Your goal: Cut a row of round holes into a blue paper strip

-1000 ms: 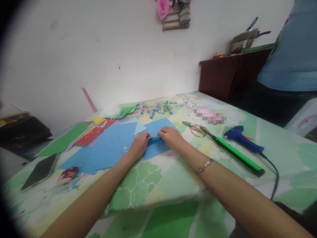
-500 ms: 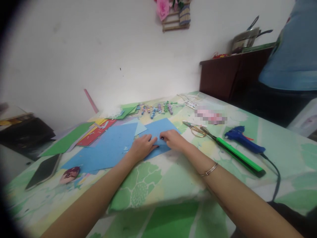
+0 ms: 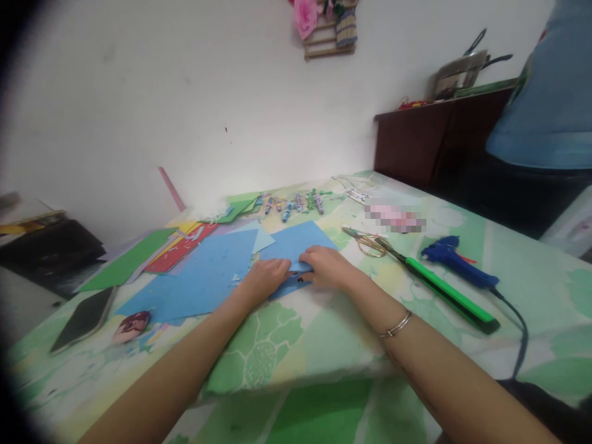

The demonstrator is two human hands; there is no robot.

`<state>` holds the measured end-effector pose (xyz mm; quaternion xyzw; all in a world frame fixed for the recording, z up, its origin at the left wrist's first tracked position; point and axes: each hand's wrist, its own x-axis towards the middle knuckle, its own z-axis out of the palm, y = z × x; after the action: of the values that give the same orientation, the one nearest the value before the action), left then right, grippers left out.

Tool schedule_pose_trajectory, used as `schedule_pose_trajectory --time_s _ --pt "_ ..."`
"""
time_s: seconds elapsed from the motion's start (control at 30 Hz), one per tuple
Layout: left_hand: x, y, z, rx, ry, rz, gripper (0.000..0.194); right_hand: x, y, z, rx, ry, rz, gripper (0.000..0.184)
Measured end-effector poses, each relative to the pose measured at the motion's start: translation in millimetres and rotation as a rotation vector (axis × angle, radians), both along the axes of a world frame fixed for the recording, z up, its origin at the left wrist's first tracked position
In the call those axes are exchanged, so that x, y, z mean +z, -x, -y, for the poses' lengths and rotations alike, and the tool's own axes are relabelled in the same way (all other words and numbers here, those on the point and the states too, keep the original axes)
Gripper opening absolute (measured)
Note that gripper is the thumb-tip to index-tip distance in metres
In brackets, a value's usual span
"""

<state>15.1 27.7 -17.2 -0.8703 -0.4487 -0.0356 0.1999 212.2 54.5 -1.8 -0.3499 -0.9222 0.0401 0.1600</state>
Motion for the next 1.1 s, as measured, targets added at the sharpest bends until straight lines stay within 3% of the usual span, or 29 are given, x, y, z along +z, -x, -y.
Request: schedule_pose_trajectory --time_s 0.2,0.5,0.87,1.1 --pt "2.2 6 3 -0.037 -0.012 0.088 0.037 1.2 -2 0 0.037 0.007 0.021 0.020" --pt "7.6 9 4 -0.050 0.001 0.142 0.040 5.7 -1 2 0.042 -0.006 0.019 0.034" --pt "6.5 4 7 0.017 0.135 0.189 0.020 2.7 5 3 0.012 -0.061 0.129 0.027" --pt "3.1 -4 7 0.064 0.215 0.257 0.019 0.7 13 11 -0.062 -0.113 0.179 0.026"
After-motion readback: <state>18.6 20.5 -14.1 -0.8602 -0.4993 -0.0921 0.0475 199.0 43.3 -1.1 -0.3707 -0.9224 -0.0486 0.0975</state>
